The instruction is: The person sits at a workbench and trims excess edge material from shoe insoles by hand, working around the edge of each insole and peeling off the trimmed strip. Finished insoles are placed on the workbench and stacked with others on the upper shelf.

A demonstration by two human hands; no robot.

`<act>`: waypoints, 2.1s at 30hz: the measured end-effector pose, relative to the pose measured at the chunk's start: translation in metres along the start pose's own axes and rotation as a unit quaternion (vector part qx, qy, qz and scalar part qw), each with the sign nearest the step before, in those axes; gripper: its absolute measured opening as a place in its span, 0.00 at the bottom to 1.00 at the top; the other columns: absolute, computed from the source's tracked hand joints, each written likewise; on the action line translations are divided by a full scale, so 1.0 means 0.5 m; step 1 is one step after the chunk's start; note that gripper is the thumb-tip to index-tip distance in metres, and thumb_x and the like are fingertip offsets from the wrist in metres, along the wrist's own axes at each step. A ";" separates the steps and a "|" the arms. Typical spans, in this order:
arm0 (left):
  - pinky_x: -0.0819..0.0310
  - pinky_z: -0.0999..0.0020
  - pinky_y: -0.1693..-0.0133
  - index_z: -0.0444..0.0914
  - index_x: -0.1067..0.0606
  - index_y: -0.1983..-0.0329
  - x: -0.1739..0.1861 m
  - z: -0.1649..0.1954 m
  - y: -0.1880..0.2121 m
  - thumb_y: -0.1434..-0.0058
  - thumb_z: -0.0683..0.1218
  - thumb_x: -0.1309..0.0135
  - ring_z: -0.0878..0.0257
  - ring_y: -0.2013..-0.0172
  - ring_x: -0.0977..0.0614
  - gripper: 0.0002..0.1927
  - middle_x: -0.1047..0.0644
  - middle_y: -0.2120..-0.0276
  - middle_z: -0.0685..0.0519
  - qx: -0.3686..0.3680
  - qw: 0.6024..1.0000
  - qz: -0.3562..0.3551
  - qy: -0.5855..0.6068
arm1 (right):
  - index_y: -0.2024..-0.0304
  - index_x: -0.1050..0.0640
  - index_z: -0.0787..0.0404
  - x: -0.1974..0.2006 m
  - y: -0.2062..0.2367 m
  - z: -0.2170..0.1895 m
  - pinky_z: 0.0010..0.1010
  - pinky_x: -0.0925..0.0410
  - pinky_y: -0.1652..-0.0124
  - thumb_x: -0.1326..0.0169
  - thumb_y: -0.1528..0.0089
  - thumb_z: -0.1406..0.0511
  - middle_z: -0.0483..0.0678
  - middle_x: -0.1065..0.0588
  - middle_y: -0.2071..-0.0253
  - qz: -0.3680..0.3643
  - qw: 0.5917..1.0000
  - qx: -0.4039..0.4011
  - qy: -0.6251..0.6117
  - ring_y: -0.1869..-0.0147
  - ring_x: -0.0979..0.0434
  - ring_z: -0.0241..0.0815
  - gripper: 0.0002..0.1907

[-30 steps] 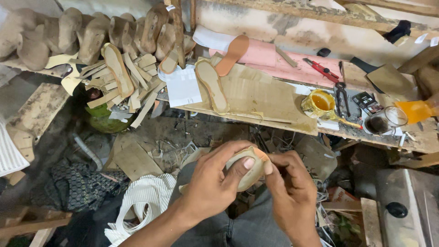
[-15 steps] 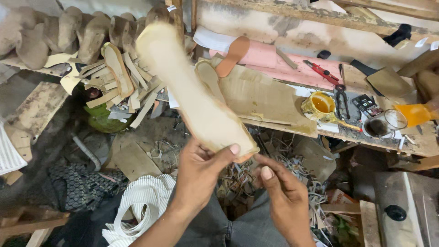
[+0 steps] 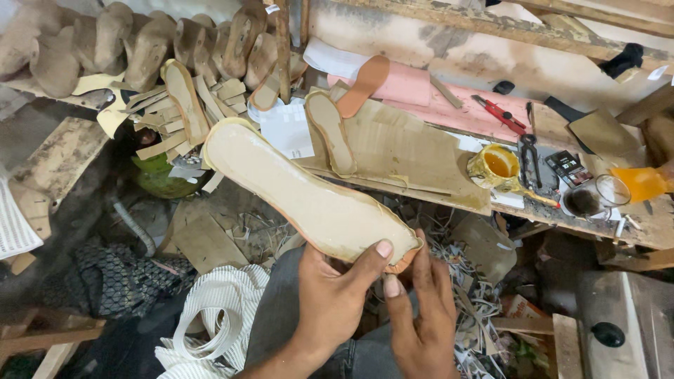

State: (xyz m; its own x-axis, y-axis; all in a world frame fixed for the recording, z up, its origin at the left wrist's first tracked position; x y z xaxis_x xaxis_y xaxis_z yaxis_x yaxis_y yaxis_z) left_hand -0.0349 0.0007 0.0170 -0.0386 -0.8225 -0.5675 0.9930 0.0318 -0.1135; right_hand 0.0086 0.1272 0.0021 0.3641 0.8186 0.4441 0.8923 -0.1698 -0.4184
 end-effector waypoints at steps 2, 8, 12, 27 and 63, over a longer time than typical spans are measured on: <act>0.19 0.69 0.55 0.28 0.26 0.50 0.002 0.002 -0.003 0.39 0.36 0.39 0.65 0.59 0.15 0.15 0.17 0.58 0.48 -0.008 0.999 -0.002 -0.032 | 0.31 0.35 0.71 0.014 -0.009 -0.011 0.32 0.32 0.51 0.44 0.38 0.68 0.57 0.28 0.51 -0.006 0.985 0.062 0.162 0.52 0.25 0.46 0.33; 0.18 0.67 0.57 0.30 0.26 0.50 0.018 0.022 -0.033 0.40 0.37 0.41 0.65 0.61 0.15 0.16 0.17 0.60 0.49 0.075 0.993 -0.048 -0.074 | 0.42 0.22 0.63 0.048 -0.011 -0.001 0.29 0.28 0.53 0.44 0.37 0.69 0.54 0.21 0.53 -0.024 0.986 0.150 0.061 0.53 0.21 0.41 0.20; 0.20 0.67 0.55 0.29 0.25 0.49 0.027 0.034 -0.035 0.41 0.37 0.40 0.65 0.59 0.16 0.16 0.17 0.59 0.49 0.065 0.997 -0.046 -0.009 | 0.39 0.24 0.70 0.056 0.001 0.067 0.31 0.29 0.57 0.50 0.32 0.68 0.54 0.21 0.59 0.096 0.949 -0.170 -0.247 0.60 0.24 0.41 0.20; 0.20 0.66 0.59 0.30 0.25 0.52 0.020 0.022 -0.011 0.38 0.43 0.38 0.65 0.62 0.16 0.16 0.17 0.62 0.49 0.080 0.988 -0.092 -0.090 | 0.54 0.16 0.74 0.050 -0.001 0.075 0.32 0.28 0.63 0.45 0.35 0.68 0.55 0.18 0.68 -0.037 0.931 -0.254 -0.259 0.66 0.21 0.42 0.14; 0.20 0.66 0.53 0.30 0.24 0.48 0.032 0.045 -0.034 0.35 0.43 0.38 0.65 0.58 0.16 0.16 0.15 0.59 0.49 0.121 0.940 -0.220 -0.230 | 0.57 0.17 0.69 0.069 -0.017 0.054 0.31 0.26 0.64 0.46 0.36 0.66 0.50 0.18 0.68 -0.124 0.965 -0.202 -0.116 0.66 0.20 0.40 0.13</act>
State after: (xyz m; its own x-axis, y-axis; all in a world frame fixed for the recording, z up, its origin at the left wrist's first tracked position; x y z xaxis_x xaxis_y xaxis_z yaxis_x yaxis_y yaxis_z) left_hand -0.0499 -0.0260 0.0281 -0.4541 -0.8864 -0.0898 0.8909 -0.4530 -0.0338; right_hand 0.0064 0.1718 -0.0006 0.0977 0.9544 0.2822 0.9926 -0.1141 0.0420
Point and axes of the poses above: each hand's wrist, its own y-axis away from the middle knuckle, its own x-axis out of the back of the hand, z = x × y, the point moved 3 cm from there along -y, towards the middle knuckle
